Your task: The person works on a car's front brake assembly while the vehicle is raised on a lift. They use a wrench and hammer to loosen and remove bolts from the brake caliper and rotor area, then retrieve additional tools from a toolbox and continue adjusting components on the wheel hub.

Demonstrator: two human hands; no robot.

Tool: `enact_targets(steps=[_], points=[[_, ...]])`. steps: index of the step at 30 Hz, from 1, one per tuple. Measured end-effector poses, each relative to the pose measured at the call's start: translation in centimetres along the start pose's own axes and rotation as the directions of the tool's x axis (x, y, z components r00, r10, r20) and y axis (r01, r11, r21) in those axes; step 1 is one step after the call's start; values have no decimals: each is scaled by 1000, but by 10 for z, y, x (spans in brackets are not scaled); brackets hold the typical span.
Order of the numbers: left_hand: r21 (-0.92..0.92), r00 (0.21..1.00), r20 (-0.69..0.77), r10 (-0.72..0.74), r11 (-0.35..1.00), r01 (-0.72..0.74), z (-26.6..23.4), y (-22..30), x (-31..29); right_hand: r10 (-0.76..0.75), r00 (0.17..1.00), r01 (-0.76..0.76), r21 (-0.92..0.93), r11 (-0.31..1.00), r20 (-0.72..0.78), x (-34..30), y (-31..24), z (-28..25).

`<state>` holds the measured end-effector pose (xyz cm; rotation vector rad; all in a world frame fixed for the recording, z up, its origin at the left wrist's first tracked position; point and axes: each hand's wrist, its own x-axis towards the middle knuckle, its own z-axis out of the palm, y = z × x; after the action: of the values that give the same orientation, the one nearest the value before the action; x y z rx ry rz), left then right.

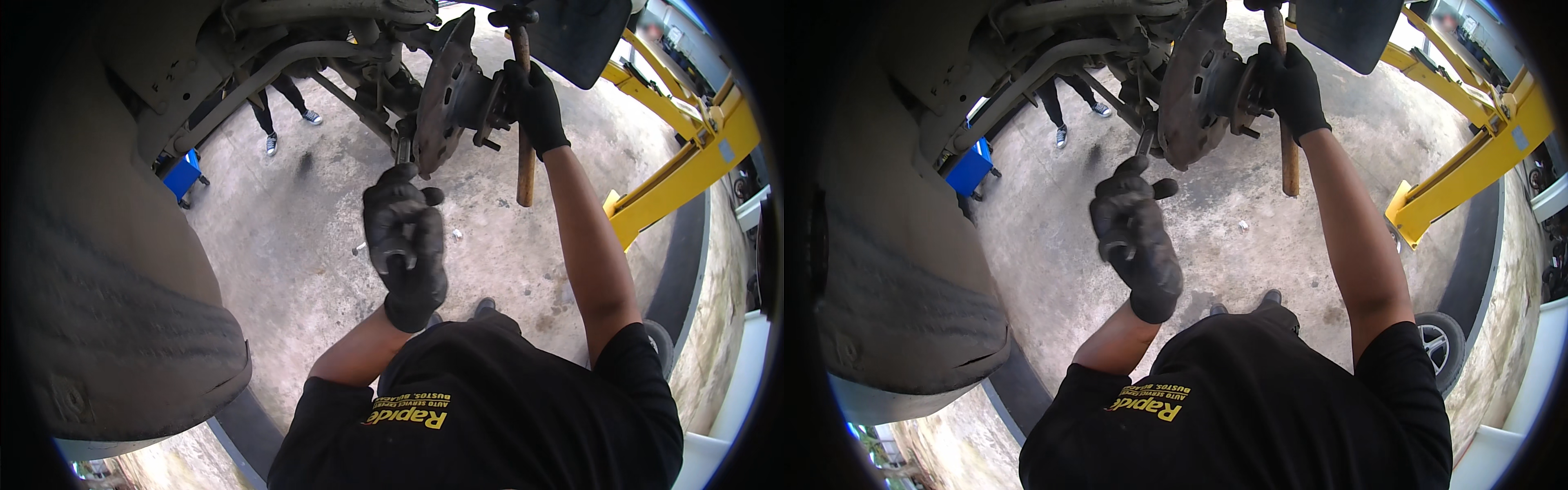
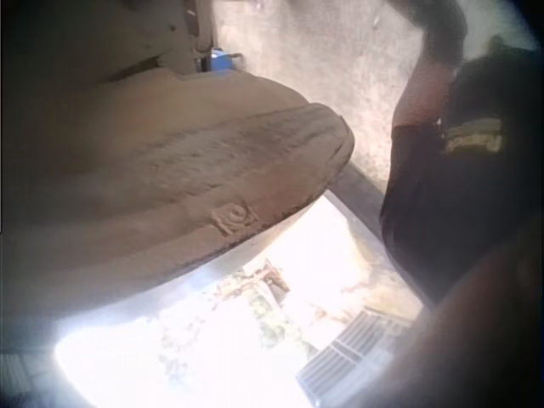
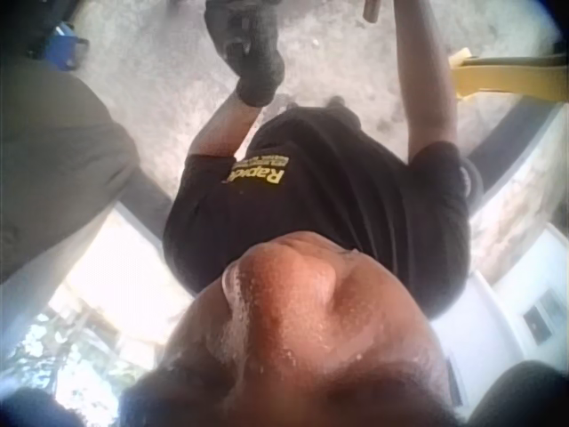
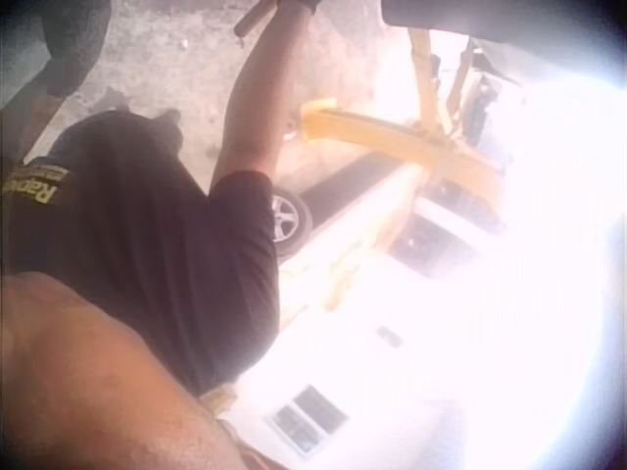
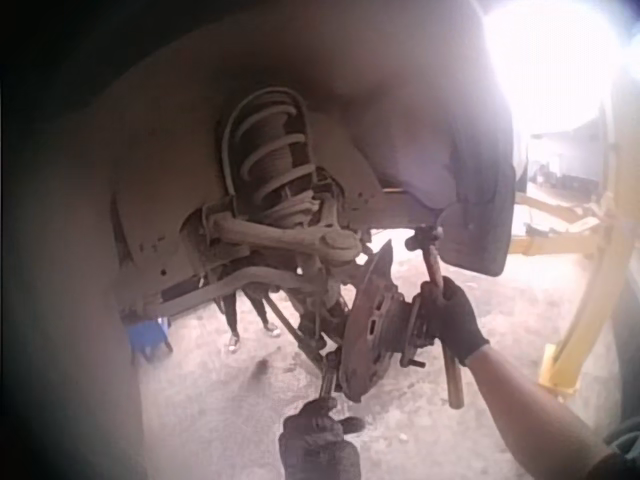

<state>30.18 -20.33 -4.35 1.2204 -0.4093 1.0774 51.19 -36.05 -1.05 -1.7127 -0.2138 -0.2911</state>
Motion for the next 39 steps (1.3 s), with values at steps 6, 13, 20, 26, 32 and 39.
enact_targets(steps=[6, 13, 20, 26, 32, 39], points=[[292, 983, 183, 20, 954, -73, -12, -12, 4, 21, 1000, -22, 35, 999, 23, 1, -1, -1], [244, 977, 194, 94, 959, -141, -19, -19, 5, -5, 1000, 5, -2, 1000, -3, 1, 1, 0], [214, 943, 213, 257, 929, -302, -22, -17, 22, -8, 1000, 8, 17, 1000, 4, 1, 1, -1], [-245, 988, 1, -155, 958, 151, -59, -29, 77, -11, 1000, 11, -19, 1000, -14, 0, 0, 1], [-669, 839, 241, -488, 543, 508, -113, -85, 138, -5, 1000, 5, -11, 1000, -8, 0, 2, 1], [-611, 593, 473, -651, 242, 754, -115, -140, 178, 35, 999, -35, -12, 999, 1, 0, 0, 0]])
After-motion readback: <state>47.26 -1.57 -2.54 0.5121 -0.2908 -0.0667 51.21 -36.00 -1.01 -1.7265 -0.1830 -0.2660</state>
